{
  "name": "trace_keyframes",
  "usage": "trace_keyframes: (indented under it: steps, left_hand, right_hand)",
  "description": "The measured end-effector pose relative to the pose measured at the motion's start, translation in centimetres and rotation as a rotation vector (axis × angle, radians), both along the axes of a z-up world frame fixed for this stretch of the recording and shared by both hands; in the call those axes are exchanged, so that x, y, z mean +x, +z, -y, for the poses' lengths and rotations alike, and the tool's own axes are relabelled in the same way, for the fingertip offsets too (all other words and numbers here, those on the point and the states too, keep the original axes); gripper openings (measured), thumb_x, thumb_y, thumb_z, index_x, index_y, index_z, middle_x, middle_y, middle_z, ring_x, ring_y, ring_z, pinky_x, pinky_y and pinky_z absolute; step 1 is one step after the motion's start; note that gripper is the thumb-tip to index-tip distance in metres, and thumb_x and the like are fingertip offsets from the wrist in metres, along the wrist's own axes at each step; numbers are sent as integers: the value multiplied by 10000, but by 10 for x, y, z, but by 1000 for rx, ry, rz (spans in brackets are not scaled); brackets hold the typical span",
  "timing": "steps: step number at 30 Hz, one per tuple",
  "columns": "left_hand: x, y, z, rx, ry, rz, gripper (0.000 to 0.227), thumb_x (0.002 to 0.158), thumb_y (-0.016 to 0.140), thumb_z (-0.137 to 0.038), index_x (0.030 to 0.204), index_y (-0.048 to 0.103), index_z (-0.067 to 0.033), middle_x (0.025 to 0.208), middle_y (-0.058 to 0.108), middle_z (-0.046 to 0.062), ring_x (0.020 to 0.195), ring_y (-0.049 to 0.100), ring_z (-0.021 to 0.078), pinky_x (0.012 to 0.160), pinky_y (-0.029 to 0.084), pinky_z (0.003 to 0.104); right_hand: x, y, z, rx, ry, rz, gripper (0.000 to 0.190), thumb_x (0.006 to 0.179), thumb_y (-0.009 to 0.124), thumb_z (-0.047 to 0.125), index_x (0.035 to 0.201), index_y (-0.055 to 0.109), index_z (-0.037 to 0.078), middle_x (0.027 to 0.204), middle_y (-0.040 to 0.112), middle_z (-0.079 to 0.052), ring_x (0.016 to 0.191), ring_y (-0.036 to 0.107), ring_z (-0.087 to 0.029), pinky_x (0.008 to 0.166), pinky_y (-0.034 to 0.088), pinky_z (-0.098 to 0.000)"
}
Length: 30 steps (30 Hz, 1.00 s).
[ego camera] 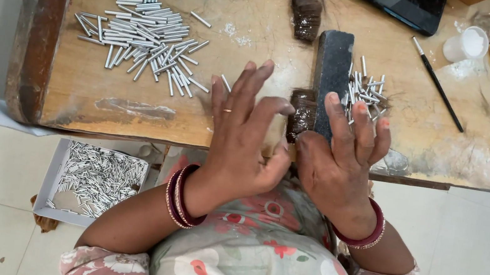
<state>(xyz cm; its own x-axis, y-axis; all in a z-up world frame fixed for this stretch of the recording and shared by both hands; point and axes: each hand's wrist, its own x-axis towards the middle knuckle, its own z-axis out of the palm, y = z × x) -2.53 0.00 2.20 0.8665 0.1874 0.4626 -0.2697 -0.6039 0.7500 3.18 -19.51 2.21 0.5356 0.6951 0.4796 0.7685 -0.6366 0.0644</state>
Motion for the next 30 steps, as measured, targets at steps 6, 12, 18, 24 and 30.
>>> trace_keyframes:
  steps: [6,12,18,24,30]
  left_hand:
    - [9,-2,8,230,-55,-92,276,751,735,-193,1005,674,-104,1630,296,242,1553,217,454,1188,-10,771]
    - [11,-5,11,246,-41,-70,170,784,755,-203,920,720,-109,1603,392,202,1559,229,405,1194,-4,772]
    - [8,6,9,247,-38,-55,117,803,749,-165,896,704,-109,1559,466,174,1543,306,381,1227,80,716]
    - [-6,19,21,-290,-321,16,220,924,681,-189,1046,633,-13,999,674,182,950,673,397,817,540,461]
    - [-7,12,37,-255,-365,128,101,1040,591,-110,996,584,-19,859,592,170,797,628,407,682,490,458]
  right_hand:
    - [2,-19,0,7,-13,-97,103,1079,632,175,1037,638,81,1651,399,-190,1573,236,-337,1297,71,-550]
    - [3,-17,-2,34,-7,-63,95,1066,613,148,1027,613,61,1625,415,-170,1548,292,-331,1296,61,-546]
    - [0,-11,16,311,-16,-25,173,1106,549,189,1027,604,44,1516,485,-199,1527,356,-341,1294,109,-568]
    - [-15,-16,29,315,25,245,292,1109,516,310,961,559,62,1409,526,-179,1475,350,-332,1294,124,-574]
    - [-20,2,25,504,148,-64,175,1056,682,194,1025,609,38,1290,610,-137,1277,597,-311,1144,466,-480]
